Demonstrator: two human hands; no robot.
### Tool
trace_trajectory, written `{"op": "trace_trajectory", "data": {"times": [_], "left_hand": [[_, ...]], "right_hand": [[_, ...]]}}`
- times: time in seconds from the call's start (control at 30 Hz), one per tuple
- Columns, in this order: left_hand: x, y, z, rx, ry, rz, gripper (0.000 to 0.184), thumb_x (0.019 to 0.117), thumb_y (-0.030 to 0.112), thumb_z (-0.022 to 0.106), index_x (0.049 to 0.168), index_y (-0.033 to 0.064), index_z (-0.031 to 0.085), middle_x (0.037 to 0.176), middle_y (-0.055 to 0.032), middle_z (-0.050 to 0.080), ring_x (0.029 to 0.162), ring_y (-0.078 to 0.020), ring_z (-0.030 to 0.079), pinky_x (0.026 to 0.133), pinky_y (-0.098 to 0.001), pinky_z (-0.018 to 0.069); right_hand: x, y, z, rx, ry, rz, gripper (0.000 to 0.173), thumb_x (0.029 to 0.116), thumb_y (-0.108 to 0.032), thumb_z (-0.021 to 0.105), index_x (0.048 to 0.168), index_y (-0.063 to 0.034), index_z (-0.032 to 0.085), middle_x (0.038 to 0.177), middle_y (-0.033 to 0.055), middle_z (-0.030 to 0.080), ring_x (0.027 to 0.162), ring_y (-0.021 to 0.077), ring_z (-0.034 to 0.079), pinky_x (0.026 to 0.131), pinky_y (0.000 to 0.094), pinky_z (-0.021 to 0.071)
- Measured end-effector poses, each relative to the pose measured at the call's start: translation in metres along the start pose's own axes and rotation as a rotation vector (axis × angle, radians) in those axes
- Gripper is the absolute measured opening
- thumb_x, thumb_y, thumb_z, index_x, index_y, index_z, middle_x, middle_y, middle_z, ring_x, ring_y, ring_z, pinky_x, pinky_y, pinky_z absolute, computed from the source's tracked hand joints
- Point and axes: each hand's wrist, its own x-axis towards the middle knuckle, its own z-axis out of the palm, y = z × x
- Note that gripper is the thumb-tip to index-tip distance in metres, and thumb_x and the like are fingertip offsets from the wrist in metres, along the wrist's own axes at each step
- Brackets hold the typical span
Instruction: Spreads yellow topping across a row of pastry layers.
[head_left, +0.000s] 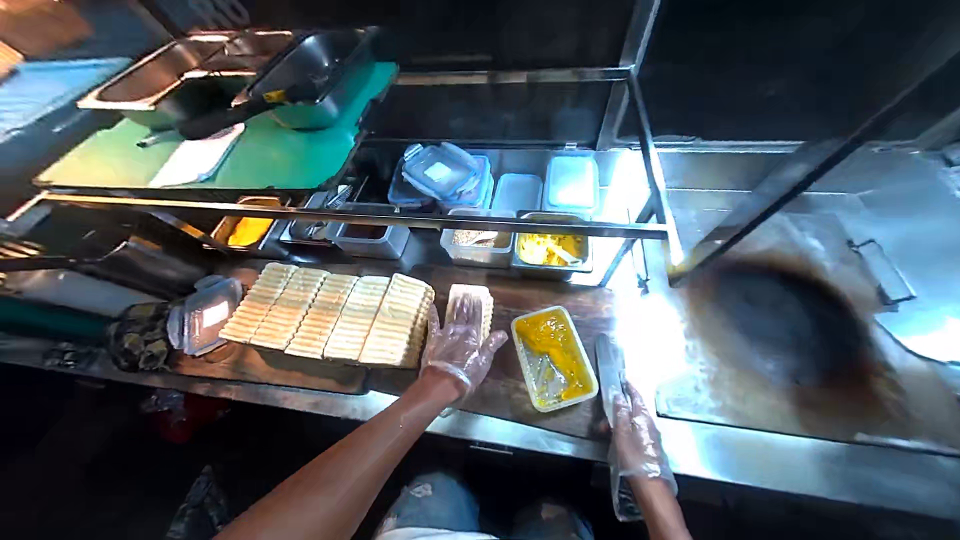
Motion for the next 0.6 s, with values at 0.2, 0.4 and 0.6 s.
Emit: {"op": "trace_trajectory", "data": {"times": [0.2,0.4,0.6], "left_hand": [[-0.001,-0.034,-0.015,-0.512,0.154,-0.258,0.056,0.1073,0.043,0.048,0.158,0.0214,0.041,0.157,-0.0064,0.049,0.139,-0.0306,0.052,0.115,-0.0578,0.0383],[0.035,-0.071,0.025,-0.937,-0.076,-0.407,0.062,0.1049,0.044,0.054,0.156,0.0114,0.040,0.154,-0.0177,0.049,0.142,-0.0337,0.046,0.117,-0.0560,0.0367],[-0.024,-0.102,-0.007,-1.107,0.216,0.070,0.051,0.1078,0.014,0.036,0.155,-0.0044,0.035,0.157,-0.0180,0.045,0.147,-0.0193,0.041,0.123,-0.0334,0.0312]], "right_hand": [[-0.059,-0.033,-0.023,-0.201,0.218,-0.393,0.045,0.1004,-0.025,0.060,0.140,-0.0040,0.061,0.124,0.0166,0.071,0.111,0.0290,0.071,0.094,0.0479,0.0578],[-0.014,-0.188,0.144,0.672,-0.326,0.006,0.083,0.0948,-0.034,0.072,0.161,-0.0063,0.030,0.150,0.0222,0.051,0.136,0.0312,0.053,0.112,0.0495,0.0458],[-0.005,-0.205,0.142,0.916,-0.618,-0.053,0.039,0.0962,-0.018,0.066,0.131,-0.0023,0.057,0.106,0.0123,0.072,0.091,0.0208,0.072,0.079,0.0427,0.0626]]}}
